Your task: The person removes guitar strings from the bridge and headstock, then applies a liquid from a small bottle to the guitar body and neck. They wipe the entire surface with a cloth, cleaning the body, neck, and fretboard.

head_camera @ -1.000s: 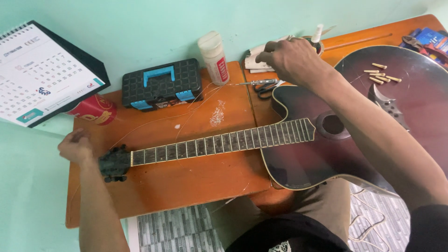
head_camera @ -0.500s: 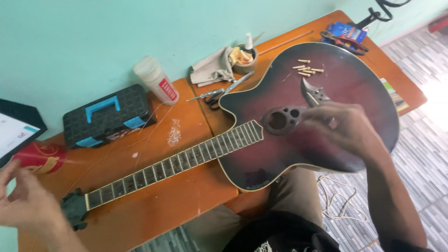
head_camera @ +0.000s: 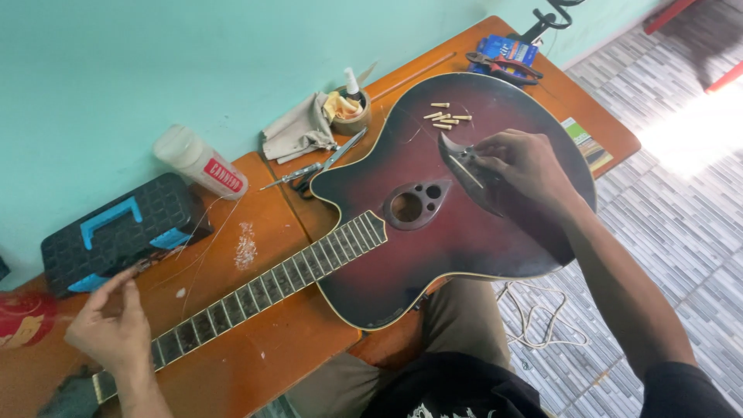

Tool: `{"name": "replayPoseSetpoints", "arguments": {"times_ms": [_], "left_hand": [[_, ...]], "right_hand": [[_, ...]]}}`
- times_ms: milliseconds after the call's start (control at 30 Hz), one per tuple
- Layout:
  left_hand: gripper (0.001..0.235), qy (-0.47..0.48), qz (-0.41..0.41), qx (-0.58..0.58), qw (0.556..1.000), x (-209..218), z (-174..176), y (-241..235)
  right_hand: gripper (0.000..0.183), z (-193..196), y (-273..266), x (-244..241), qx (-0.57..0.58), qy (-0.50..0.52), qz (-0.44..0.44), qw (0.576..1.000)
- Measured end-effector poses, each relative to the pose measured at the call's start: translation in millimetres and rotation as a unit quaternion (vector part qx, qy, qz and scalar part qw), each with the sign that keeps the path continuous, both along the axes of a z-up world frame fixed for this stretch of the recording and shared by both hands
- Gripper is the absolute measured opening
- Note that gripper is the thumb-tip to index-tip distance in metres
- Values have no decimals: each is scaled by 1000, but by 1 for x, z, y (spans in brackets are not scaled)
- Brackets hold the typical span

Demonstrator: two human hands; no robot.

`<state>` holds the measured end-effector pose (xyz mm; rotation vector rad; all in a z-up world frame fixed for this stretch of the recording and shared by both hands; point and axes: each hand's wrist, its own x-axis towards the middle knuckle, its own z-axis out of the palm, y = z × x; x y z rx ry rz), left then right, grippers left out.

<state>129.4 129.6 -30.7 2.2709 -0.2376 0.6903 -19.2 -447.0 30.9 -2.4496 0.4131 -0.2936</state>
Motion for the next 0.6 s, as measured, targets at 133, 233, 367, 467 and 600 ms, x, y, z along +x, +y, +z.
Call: {"name": "replayPoseSetpoints", "arguments": {"times_ms": [133, 233, 367, 467, 600], "left_hand": [[20, 29, -11, -38, 999, -1, 3, -10], [18, 30, -31, -33, 999, -2, 3, -14], [20, 61, -23, -39, 997, -5, 4, -20], [21, 77, -20, -38, 996, -3, -2, -17], [19, 63, -47, -23, 997, 2, -11, -15]], "right_hand": [[12, -41, -30, 14, -42, -46, 57, 996], [10, -41, -29, 19, -57, -47, 65, 995], [4, -41, -29, 20, -5, -35, 33, 999], [4, -54, -35, 22, -41, -48, 47, 997], [32, -73, -40, 21, -190, -101, 115, 970]]}}
